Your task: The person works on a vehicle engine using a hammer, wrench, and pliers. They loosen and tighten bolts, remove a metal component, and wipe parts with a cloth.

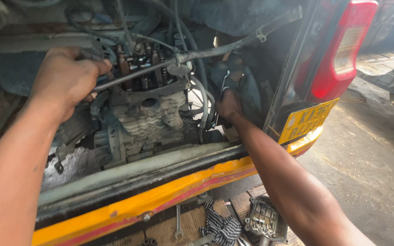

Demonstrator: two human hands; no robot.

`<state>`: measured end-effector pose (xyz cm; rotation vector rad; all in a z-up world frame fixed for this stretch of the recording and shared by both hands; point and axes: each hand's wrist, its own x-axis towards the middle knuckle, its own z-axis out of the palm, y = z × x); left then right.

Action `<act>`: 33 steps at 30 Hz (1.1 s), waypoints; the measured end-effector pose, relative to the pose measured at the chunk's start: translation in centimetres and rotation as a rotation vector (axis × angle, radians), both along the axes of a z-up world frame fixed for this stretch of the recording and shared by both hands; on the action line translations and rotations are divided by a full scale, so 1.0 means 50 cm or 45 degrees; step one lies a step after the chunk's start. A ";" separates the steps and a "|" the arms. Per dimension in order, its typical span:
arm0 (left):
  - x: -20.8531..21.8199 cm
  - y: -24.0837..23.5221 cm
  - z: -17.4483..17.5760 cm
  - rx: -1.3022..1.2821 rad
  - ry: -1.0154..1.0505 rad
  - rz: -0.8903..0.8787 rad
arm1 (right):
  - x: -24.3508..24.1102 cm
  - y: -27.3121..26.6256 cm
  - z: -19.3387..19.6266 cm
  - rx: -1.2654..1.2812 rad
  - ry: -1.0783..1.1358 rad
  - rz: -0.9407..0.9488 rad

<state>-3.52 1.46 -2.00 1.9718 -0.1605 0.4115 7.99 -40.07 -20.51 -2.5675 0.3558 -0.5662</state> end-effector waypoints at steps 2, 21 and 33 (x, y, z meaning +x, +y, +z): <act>0.000 -0.004 0.000 -0.050 0.010 0.023 | 0.024 0.000 -0.008 0.027 -0.082 -0.028; 0.008 0.016 -0.010 0.407 -0.353 0.258 | -0.080 -0.028 -0.024 0.323 -0.639 -0.037; -0.146 -0.325 -0.129 0.789 -0.046 -0.507 | -0.180 0.078 0.104 1.529 -0.529 0.227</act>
